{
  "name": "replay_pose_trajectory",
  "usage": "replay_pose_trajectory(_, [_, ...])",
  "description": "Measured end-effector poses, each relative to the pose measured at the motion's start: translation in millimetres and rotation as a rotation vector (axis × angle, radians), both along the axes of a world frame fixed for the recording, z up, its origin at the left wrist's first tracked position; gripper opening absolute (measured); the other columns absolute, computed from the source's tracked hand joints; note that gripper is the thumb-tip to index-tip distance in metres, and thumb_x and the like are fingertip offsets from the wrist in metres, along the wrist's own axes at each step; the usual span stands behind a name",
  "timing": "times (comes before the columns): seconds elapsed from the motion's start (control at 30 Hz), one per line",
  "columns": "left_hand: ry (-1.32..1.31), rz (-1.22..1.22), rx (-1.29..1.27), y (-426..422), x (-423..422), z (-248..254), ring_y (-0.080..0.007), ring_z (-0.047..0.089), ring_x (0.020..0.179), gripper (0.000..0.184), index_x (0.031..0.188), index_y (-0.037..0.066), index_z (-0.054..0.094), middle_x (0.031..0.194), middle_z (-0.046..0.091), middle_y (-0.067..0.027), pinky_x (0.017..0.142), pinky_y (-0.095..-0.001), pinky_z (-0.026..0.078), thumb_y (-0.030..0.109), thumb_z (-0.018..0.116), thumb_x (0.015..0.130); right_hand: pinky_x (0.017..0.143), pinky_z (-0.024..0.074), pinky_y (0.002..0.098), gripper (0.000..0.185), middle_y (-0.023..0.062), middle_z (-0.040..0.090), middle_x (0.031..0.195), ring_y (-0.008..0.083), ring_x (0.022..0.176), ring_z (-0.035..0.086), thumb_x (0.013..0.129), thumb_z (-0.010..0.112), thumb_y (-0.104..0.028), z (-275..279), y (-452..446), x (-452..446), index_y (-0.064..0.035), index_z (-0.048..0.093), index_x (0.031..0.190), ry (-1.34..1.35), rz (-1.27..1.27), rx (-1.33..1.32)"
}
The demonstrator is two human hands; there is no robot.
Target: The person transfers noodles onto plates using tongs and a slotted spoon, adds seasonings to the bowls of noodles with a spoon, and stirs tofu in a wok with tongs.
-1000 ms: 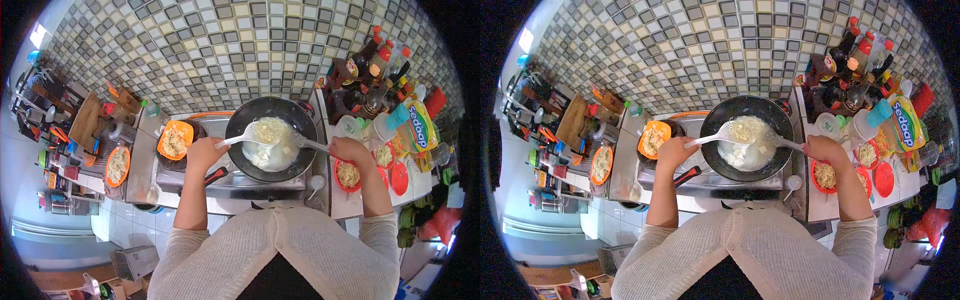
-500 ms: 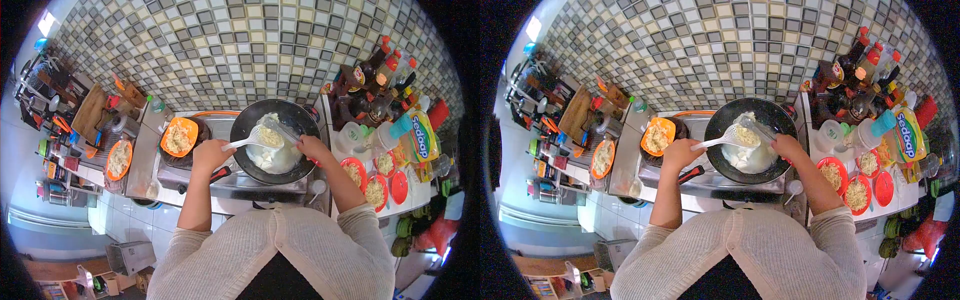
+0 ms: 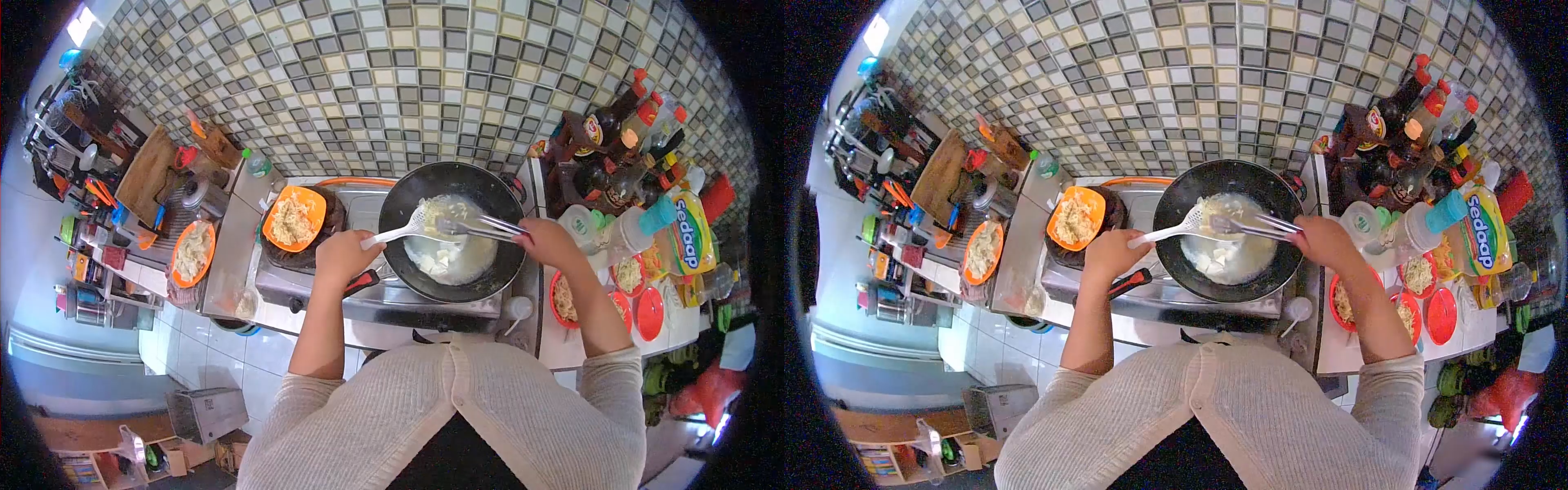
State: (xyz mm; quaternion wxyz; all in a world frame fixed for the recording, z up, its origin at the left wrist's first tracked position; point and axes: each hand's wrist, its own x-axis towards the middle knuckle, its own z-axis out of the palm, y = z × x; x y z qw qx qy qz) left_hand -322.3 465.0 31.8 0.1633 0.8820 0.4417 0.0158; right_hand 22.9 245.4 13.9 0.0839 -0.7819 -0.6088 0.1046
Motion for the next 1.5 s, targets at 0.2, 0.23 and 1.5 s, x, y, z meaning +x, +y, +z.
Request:
replay_pose_trajectory(0.2, [-0.031, -0.028, 0.031, -15.6, -3.9, 2.6, -0.0324, 0.068, 0.077, 0.039, 0.094, 0.014, 0.072, 0.081, 0.070, -0.0141, 0.070, -0.0431, 0.054, 0.048, 0.064, 0.079, 0.065, 0.0505, 0.0485, 0.033, 0.0180, 0.065, 0.076, 0.0362, 0.068, 0.065, 0.093, 0.050, -0.033, 31.6, -14.2, 18.6, -0.0023, 0.060, 0.099, 0.354, -0.331, -0.311])
replay_pose_trajectory(0.23, [-0.036, -0.038, -0.006, -17.7, -4.0, 2.3, -0.0333, 0.068, 0.077, 0.038, 0.092, 0.012, 0.071, 0.080, 0.069, -0.0146, 0.069, -0.0439, 0.054, 0.047, 0.063, 0.080, 0.063, 0.0513, 0.0471, 0.035, 0.0177, 0.065, 0.074, 0.0345, 0.063, 0.065, 0.093, 0.050, -0.033, 1.6, -20.1, 35.2, -0.0001, 0.061, 0.096, 0.129, -0.234, -0.236])
replay_pose_trajectory(1.5, [-0.588, 0.051, -0.270, -37.4, -46.2, -56.3, -0.0239, 0.064, 0.066, 0.027, 0.093, 0.003, 0.064, 0.070, 0.065, -0.0114, 0.062, -0.0361, 0.049, 0.029, 0.066, 0.088, 0.040, 0.0439, 0.0261, 0.031, 0.0059, 0.062, 0.071, 0.0131, 0.046, 0.055, 0.101, 0.044, -0.034, 27.2, -14.0, 7.3, -0.0066, 0.057, 0.108, 1.131, -0.358, -0.021])
